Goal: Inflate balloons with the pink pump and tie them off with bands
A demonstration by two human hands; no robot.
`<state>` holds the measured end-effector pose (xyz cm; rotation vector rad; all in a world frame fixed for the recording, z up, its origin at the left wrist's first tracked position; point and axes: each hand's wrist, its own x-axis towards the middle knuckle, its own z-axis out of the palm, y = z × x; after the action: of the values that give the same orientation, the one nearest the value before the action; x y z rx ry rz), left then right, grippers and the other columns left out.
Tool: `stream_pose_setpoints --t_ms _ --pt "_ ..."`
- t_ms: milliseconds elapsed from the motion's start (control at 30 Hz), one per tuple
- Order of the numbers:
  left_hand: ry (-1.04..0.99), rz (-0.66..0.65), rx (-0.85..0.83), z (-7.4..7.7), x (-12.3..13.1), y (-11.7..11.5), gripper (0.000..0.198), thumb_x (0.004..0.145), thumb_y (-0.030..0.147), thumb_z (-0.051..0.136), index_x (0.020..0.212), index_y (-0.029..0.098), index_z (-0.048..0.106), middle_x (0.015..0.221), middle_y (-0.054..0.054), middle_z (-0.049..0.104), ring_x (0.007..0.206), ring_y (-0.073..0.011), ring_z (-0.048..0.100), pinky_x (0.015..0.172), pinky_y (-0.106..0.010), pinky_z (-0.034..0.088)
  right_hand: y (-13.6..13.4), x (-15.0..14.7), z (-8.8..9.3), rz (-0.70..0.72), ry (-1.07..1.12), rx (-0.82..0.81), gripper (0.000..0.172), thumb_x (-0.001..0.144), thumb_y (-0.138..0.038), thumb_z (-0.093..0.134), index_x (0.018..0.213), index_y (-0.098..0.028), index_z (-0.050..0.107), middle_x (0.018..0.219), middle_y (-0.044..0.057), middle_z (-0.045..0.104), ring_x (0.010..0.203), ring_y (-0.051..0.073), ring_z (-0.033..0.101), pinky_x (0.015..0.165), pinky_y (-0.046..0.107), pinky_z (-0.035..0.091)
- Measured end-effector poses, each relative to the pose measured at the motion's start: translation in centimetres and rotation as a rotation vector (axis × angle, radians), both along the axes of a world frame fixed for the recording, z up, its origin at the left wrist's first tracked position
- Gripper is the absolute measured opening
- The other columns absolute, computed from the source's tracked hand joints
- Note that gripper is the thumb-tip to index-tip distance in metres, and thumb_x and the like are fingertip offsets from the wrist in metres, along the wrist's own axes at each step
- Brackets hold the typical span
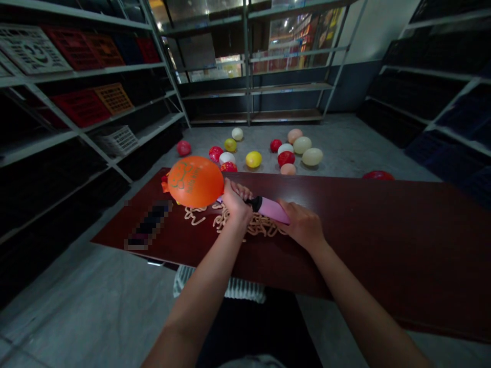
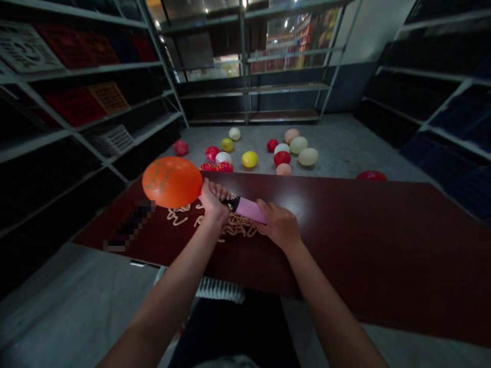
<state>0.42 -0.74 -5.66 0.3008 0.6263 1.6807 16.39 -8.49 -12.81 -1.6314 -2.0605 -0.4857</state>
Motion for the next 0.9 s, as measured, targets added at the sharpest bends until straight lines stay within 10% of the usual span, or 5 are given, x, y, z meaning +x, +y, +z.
stream_pose_setpoints --t_ms 600,900 --pt "0.006 0.115 0.041 2.0 -13.7 0.8 0.048 0.100 0.020 0.035 0.055 0.018 0.020 0.042 0.007 0.018 0.033 -0.0054 0.020 0.040 -0.023 0.017 0.3 -0.6 0.2 0.160 -0.149 -0.073 0.052 0.094 -0.056 0.053 0.131 -0.020 0.058 0.100 0.008 0.072 0.085 0.023 0.067 0.073 0.032 0.044" --pt "0.198 0.154 0.311 8.7 -9.2 -0.2 0.056 0.105 0.034 0.034 0.052 0.019 0.023 0.042 0.005 0.016 0.033 -0.0073 0.017 0.040 -0.027 0.016 0.4 -0.2 0.3 0.150 0.204 -0.033 0.051 0.090 -0.050 0.061 0.131 -0.020 0.055 0.112 0.010 0.072 0.096 0.025 0.069 0.083 0.036 0.052"
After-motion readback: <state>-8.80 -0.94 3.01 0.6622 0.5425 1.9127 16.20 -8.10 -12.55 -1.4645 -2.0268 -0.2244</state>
